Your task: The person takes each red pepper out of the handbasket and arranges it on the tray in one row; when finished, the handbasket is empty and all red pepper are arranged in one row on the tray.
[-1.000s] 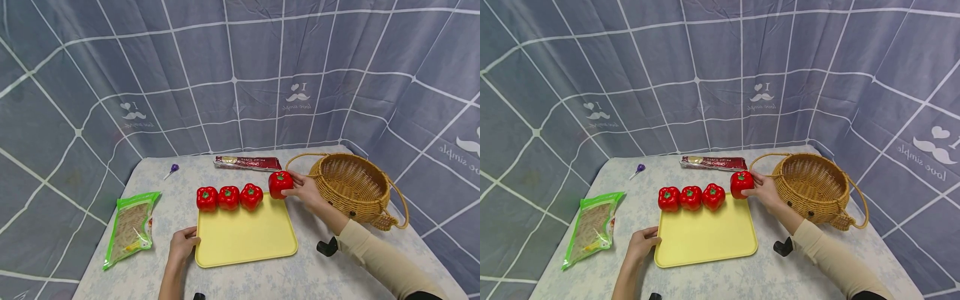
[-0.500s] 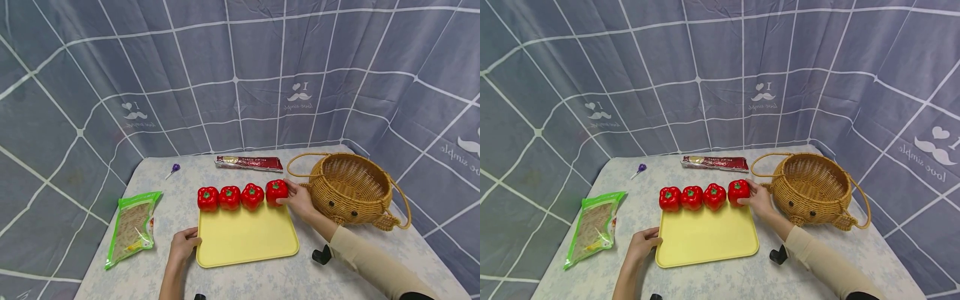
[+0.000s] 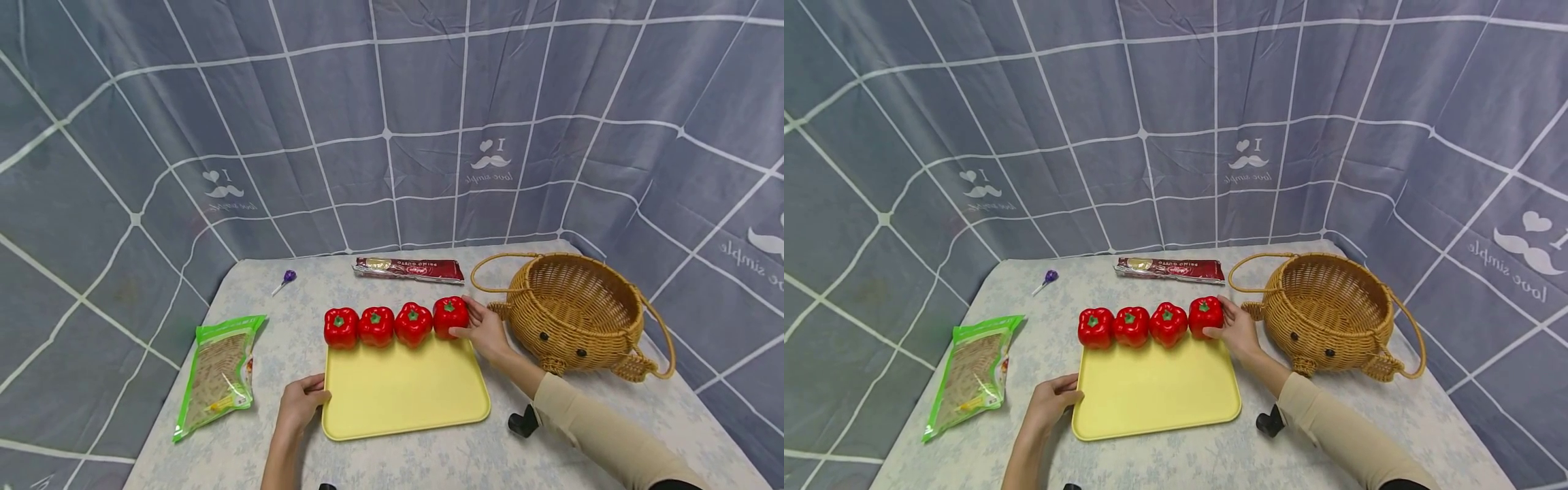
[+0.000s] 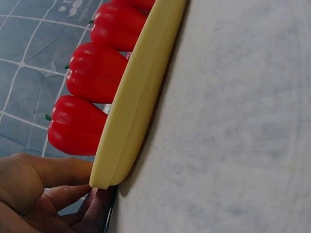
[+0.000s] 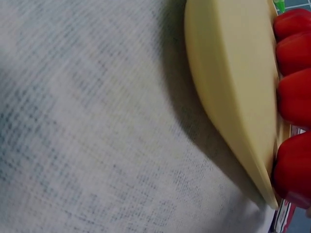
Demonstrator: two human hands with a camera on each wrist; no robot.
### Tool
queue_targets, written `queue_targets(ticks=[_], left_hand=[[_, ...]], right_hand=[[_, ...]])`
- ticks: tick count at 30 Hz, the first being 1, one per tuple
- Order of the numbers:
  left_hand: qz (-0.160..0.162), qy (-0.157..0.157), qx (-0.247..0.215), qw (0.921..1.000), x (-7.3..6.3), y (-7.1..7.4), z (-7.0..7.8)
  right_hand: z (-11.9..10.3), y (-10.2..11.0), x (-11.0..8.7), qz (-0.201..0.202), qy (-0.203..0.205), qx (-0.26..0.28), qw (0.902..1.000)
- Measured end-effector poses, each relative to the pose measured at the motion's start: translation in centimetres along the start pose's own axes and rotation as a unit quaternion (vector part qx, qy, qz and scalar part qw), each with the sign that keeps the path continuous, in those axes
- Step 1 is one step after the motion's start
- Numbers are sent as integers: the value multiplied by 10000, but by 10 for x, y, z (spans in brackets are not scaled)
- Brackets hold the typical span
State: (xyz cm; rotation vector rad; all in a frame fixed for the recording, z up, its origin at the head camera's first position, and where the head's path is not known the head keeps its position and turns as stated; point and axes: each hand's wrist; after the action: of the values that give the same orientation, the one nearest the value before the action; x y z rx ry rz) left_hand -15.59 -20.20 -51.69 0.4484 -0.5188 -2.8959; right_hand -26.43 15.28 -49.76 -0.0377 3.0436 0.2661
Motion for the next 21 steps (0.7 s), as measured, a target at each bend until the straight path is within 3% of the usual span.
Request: queue_targets(ticks=[21], left_hand=[[28,-6,39,10000,3,-1,0]], right_hand=[[-1,6,2,-95,205,-453,9987]])
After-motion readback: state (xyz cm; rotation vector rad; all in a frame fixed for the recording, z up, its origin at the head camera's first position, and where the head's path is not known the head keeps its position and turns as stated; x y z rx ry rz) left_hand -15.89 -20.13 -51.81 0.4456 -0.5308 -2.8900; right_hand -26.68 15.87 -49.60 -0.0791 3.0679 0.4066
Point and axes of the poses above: each hand's wrist, its own x-axis towards the middle knuckle, its own y-axis out of the back of the hand, z = x × y
